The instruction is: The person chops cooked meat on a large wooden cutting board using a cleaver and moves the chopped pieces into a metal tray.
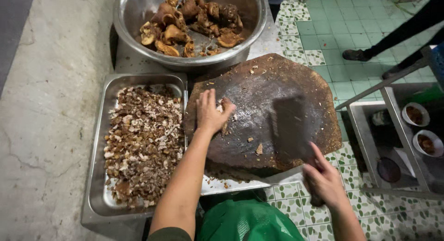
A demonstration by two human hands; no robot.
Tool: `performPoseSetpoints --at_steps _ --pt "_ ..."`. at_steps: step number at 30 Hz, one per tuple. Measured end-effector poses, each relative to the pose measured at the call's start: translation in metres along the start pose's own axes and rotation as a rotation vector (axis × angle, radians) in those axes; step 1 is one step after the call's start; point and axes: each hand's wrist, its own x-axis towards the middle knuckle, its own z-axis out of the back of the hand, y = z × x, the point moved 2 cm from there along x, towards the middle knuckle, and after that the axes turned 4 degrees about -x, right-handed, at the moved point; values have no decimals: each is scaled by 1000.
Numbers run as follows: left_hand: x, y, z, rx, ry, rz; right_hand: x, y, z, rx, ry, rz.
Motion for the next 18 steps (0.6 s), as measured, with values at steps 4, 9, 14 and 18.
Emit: performPoseSetpoints --at_steps 4,9,14,18 --pt "-6 -18 -2 -9 45 -189 -26 -59 11 178 -166 -238" --pt "-6 -16 -18 -34 99 -370 -21 -86 -54 410 -159 -241" --pt "-35 -23 -57 -64 175 -609 2 -57 -91 246 -60 -168" --pt "-55 -33 -58 -39 131 -695 19 -34 -75 219 47 -106"
